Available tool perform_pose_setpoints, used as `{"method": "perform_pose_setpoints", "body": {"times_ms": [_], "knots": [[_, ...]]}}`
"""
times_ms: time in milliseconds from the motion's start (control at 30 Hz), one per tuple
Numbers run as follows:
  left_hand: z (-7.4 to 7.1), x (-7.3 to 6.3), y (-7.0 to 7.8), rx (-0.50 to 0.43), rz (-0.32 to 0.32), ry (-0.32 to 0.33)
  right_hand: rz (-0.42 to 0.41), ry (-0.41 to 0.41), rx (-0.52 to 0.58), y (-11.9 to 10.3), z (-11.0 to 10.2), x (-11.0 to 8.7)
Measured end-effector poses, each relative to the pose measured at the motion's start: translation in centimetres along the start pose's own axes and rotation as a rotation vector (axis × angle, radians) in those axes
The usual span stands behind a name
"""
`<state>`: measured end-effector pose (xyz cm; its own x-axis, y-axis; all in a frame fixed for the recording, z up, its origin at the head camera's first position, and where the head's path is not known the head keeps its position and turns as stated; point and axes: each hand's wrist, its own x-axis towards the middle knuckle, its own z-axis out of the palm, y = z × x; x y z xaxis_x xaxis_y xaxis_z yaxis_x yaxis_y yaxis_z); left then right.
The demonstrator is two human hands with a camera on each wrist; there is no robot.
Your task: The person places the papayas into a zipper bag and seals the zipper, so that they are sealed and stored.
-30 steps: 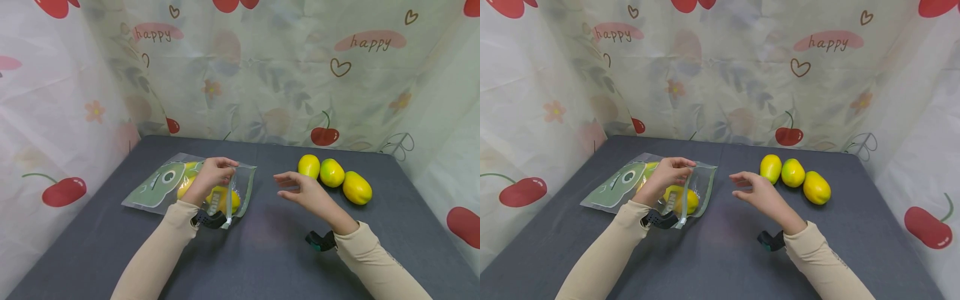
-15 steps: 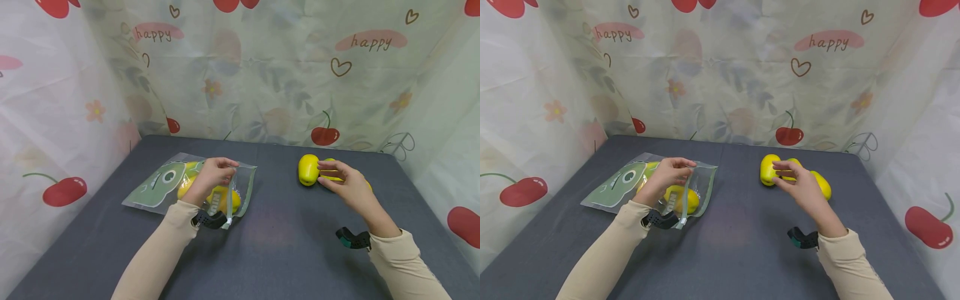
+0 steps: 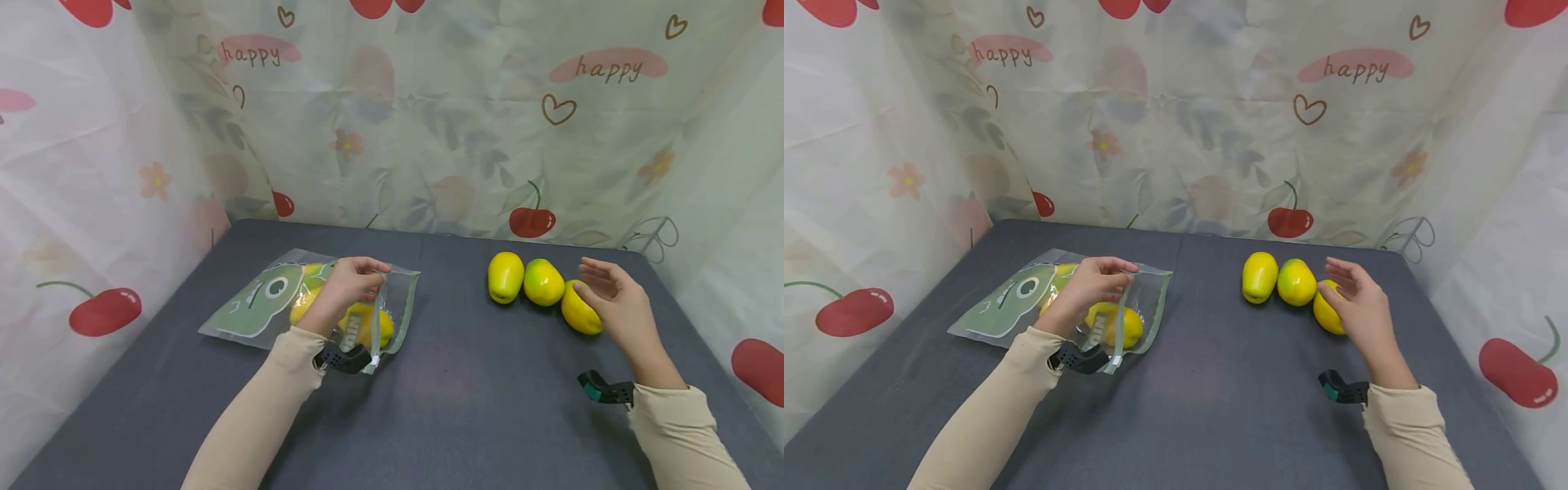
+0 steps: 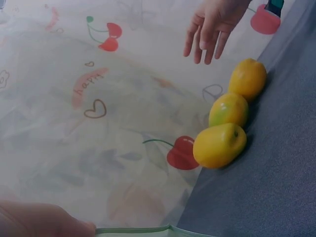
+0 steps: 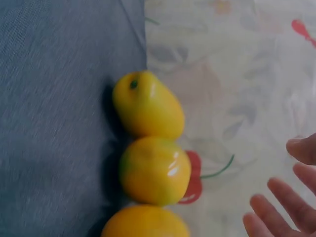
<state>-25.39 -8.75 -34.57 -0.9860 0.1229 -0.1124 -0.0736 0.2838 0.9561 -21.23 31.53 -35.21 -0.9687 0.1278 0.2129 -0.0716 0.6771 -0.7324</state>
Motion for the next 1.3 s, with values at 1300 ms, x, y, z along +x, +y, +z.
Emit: {"method": "perform_pose_setpoints", "body": {"times_ms": [1300], "knots": [[-0.1, -0.1, -0.1, -0.02, 0.006, -0.01, 0.201, -0.205, -0.235, 6.4, 1.5, 2.8]]}}
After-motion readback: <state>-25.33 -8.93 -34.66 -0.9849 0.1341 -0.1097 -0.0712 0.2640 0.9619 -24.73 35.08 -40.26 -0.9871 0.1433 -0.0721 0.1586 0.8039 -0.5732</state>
